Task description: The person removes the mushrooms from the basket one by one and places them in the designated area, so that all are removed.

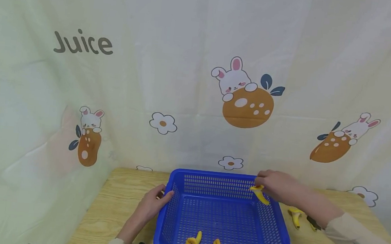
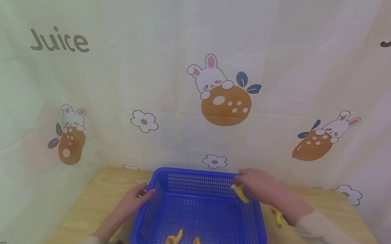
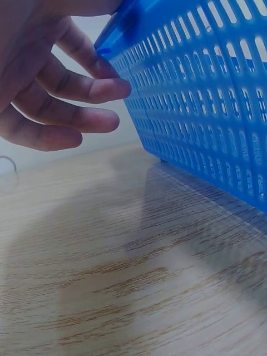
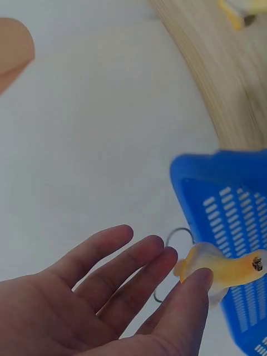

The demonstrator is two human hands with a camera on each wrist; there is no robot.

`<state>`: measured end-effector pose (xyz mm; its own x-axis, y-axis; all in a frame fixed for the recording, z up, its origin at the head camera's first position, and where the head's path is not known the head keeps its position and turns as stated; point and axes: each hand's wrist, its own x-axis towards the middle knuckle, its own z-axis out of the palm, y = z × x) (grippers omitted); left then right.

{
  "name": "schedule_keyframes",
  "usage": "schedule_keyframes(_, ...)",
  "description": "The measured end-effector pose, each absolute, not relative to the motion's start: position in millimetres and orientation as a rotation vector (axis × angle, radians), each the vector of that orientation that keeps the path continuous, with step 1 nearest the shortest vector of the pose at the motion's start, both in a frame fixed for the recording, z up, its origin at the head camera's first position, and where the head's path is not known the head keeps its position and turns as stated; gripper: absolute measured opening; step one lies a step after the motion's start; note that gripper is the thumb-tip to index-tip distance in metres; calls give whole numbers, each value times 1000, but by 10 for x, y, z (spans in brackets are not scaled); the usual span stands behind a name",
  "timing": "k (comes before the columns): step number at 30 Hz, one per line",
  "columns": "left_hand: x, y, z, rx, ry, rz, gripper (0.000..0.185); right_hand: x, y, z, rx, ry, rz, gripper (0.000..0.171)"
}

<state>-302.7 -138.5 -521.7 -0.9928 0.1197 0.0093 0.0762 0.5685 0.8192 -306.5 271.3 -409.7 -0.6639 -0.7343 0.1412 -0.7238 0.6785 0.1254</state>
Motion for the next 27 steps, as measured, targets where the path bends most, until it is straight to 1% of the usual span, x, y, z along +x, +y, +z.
schedule_keyframes(6,-3033,-1389,-5214,169,2738,1424,35,-3062,2891,-4063,1089,-2778,-84,19)
schedule_keyframes(19,-3040,-1381,-5222,136,2731,1411,36,-3029,3321,-4009,929,-2858,8,22)
schedule_keyframes(27,-3043,-1385,-5212,144,2723,1424,36,-3020,3610,-4077,907,-2840,1,21)
